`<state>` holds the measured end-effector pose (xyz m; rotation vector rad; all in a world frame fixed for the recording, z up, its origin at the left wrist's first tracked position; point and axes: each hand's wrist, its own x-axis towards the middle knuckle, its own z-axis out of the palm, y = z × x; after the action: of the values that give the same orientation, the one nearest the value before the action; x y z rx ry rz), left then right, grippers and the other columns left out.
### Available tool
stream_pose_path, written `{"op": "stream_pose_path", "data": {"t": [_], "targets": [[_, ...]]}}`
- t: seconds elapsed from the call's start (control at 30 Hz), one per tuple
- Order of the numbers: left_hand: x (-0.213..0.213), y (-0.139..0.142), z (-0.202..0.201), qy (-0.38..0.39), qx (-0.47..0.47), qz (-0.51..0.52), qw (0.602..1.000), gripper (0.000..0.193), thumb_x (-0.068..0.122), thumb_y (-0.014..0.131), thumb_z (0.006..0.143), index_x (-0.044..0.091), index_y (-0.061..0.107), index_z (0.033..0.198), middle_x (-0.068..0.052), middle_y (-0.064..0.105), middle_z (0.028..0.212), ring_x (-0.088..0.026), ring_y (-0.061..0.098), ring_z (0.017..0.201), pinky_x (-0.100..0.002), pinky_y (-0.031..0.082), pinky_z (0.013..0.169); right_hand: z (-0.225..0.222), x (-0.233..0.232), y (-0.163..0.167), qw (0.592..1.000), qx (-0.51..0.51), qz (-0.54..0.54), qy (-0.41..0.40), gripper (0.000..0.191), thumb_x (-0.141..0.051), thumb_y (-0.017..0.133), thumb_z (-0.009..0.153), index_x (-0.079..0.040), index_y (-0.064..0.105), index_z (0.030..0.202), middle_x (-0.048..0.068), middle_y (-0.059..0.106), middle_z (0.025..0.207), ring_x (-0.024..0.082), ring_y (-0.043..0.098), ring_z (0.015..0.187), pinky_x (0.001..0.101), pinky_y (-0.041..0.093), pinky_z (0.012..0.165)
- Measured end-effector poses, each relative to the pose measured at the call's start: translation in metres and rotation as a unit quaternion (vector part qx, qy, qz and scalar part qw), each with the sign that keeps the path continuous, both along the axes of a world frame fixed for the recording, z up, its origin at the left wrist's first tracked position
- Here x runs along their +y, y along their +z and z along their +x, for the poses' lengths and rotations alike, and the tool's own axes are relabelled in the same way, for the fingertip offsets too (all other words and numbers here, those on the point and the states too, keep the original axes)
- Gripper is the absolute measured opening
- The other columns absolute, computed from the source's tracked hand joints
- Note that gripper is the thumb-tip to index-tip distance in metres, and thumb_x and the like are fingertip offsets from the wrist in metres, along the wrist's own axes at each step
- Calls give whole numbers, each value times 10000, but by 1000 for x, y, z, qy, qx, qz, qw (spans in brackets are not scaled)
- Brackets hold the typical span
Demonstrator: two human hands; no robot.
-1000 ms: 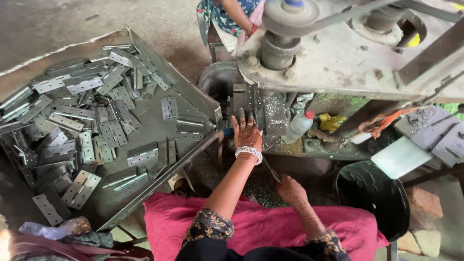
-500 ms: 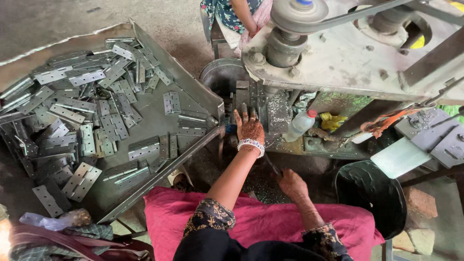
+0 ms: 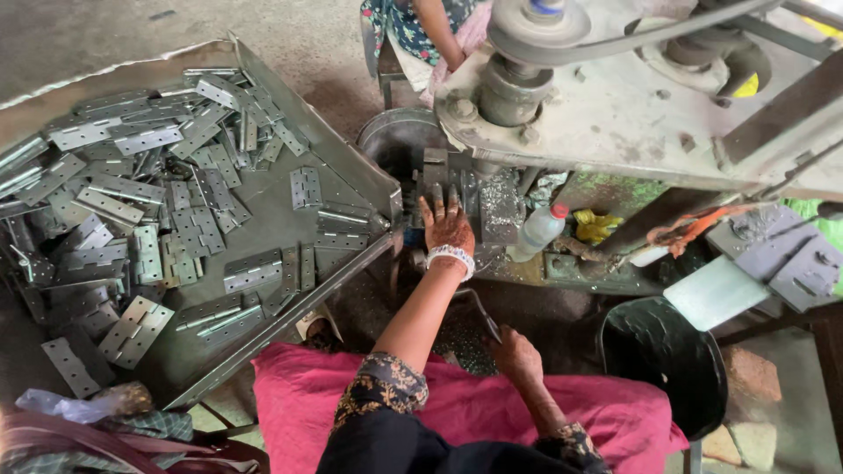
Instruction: The person repeatedly picks up metal hinge pieces from a tray, places them into a press machine, and operates the lever to stamp or shape them. Finished pieces are returned to the tray. The task is performed continuously with both hands.
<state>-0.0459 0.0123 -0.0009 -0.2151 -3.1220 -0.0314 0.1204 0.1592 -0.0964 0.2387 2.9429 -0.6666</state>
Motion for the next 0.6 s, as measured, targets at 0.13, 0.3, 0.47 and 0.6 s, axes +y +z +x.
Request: {"op": "stream_pose_path", "data": {"t": [0.13, 0.3, 0.47, 0.6], "targets": [[-4, -2, -10, 4, -34, -4, 999, 530, 219, 345, 1048, 117, 418, 1563, -11, 204, 1710, -321, 109, 1578, -691, -96, 1218, -10, 7, -11, 996, -9, 54, 69, 550, -569, 599, 940, -32, 649, 1043, 234, 725, 976, 431, 707, 958, 532, 568, 794], [3, 13, -27, 13, -54, -31, 998, 535, 234, 344, 1047, 101, 398, 1563, -44, 189, 1704, -326, 109, 1569, -681, -92, 1195, -1, 12, -29, 997, -70, -10, 19, 512, -548, 626, 910, -55, 668, 1044, 224, 745, 977, 395, 745, 962, 495, 587, 845], [3, 18, -20, -9, -50, -16, 999, 487, 242, 393, 1053, 120, 465, 1519, -27, 220, 1709, -314, 130, 1578, -667, -69, 1214, 12, 6, -19, 998, -56, 11, -3, 493, -554, 634, 891, -123, 639, 1130, 180, 722, 1091, 406, 680, 1064, 532, 541, 894], [-22, -3, 16, -32, 9, 24, 999, 548, 417, 405, 1052, 86, 495, 1480, -44, 272, 1668, -304, 135, 1568, -632, -73, 1213, -10, 3, 19, 999, 26, 30, 10, 535, -519, 619, 898, -140, 579, 1273, 182, 720, 1110, 409, 669, 1069, 539, 525, 893]]}}
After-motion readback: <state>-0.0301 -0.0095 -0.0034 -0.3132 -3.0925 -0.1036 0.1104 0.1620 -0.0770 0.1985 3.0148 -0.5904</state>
